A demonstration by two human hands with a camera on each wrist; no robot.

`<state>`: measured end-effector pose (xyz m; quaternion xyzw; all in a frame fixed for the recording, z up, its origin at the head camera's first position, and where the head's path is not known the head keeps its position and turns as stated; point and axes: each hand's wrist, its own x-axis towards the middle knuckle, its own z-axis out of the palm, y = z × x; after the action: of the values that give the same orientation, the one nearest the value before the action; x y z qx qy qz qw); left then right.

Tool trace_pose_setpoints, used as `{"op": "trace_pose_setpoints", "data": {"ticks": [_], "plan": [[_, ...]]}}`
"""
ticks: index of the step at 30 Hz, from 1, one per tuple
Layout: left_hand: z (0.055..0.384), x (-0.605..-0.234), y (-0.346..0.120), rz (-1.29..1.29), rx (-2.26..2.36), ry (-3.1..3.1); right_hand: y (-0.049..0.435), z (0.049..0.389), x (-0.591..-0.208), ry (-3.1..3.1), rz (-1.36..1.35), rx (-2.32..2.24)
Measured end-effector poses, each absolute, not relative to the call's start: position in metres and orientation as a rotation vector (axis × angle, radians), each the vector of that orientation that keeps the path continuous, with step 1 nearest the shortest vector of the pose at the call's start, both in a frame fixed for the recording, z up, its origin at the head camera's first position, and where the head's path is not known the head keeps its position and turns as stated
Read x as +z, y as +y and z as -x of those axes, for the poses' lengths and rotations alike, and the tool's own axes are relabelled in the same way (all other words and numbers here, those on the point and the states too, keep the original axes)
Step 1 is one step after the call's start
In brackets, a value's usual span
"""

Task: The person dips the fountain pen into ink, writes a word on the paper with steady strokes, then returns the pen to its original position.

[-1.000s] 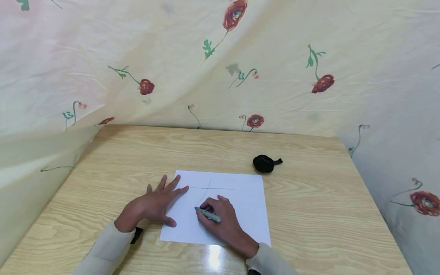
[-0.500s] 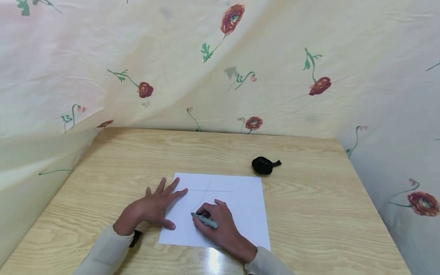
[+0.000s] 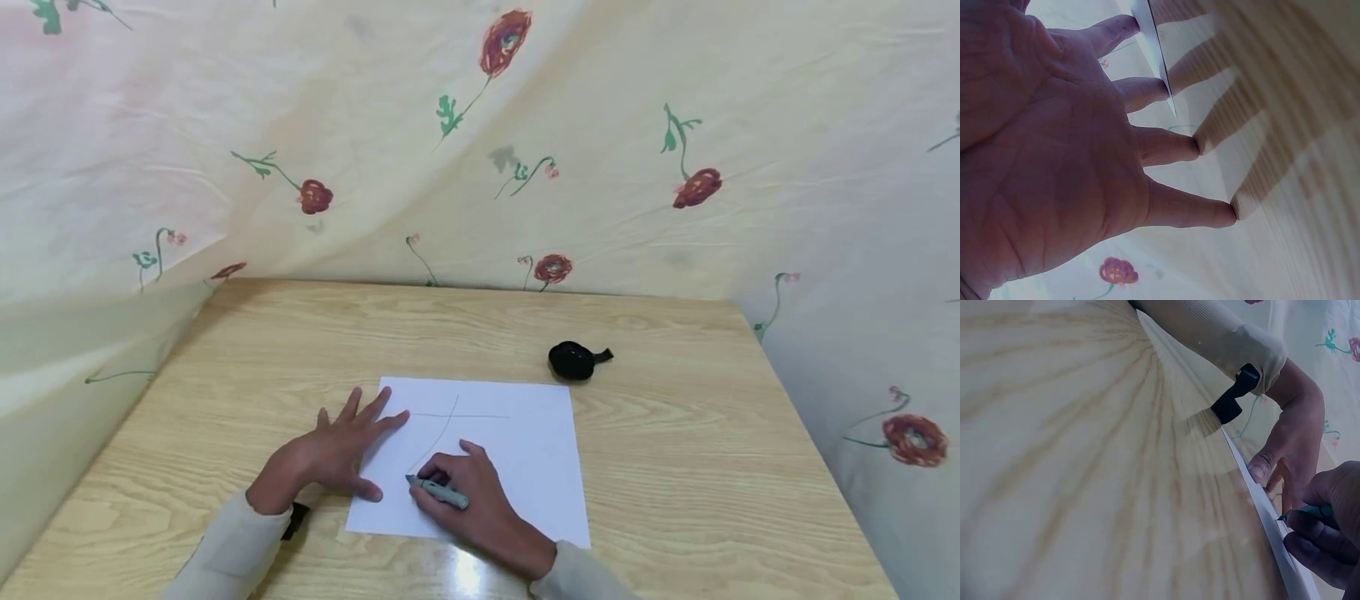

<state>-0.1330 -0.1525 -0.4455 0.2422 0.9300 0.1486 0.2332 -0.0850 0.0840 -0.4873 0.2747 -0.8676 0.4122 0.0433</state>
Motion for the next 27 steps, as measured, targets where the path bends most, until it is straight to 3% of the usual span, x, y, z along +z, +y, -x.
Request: {"op": "trace_pose_setpoints", "data": {"ticks": [27], "plan": [[0.136, -0.4486, -0.1523, -0.676, 0.395, 2.555, 0.084, 0.0869, -0.4895, -2.504, -0.762, 1.242]]}}
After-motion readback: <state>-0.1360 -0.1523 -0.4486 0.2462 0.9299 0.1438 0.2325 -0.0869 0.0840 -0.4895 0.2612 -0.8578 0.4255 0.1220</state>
